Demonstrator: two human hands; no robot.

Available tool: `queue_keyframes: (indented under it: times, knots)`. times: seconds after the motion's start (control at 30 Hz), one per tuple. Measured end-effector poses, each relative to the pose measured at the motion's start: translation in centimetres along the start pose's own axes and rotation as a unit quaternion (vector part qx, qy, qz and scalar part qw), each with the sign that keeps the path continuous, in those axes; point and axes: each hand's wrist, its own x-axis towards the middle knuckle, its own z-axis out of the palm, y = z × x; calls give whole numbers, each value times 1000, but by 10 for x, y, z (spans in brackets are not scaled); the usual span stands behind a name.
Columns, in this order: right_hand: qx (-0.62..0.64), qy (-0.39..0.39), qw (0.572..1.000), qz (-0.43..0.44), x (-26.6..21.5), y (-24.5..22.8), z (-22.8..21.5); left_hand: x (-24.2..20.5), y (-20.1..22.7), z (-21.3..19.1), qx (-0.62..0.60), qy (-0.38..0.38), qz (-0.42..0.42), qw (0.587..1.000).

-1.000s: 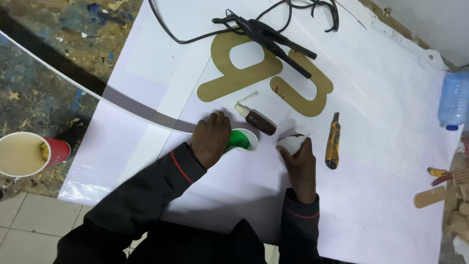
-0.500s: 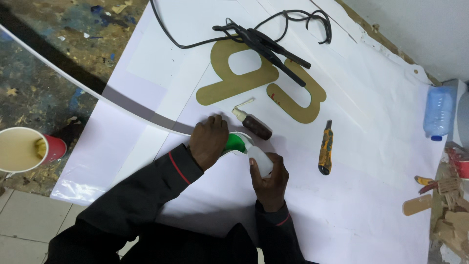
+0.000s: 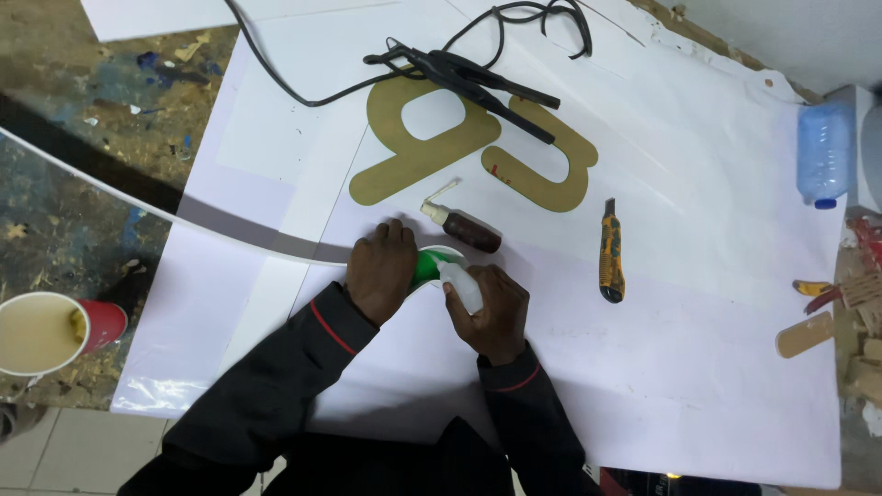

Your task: The person applies adhesive from a squeeze bottle onto a green curved plastic piece and presses it onto a white surface. The person repeatedly applies adhesive and smooths the piece to ensure it adheres properly.

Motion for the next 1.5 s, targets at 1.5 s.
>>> queue_keyframes:
  times: [1.5]
  knots:
    - [9, -45, 997, -63, 12, 12, -7, -1, -1, 1, 15, 40, 10, 999]
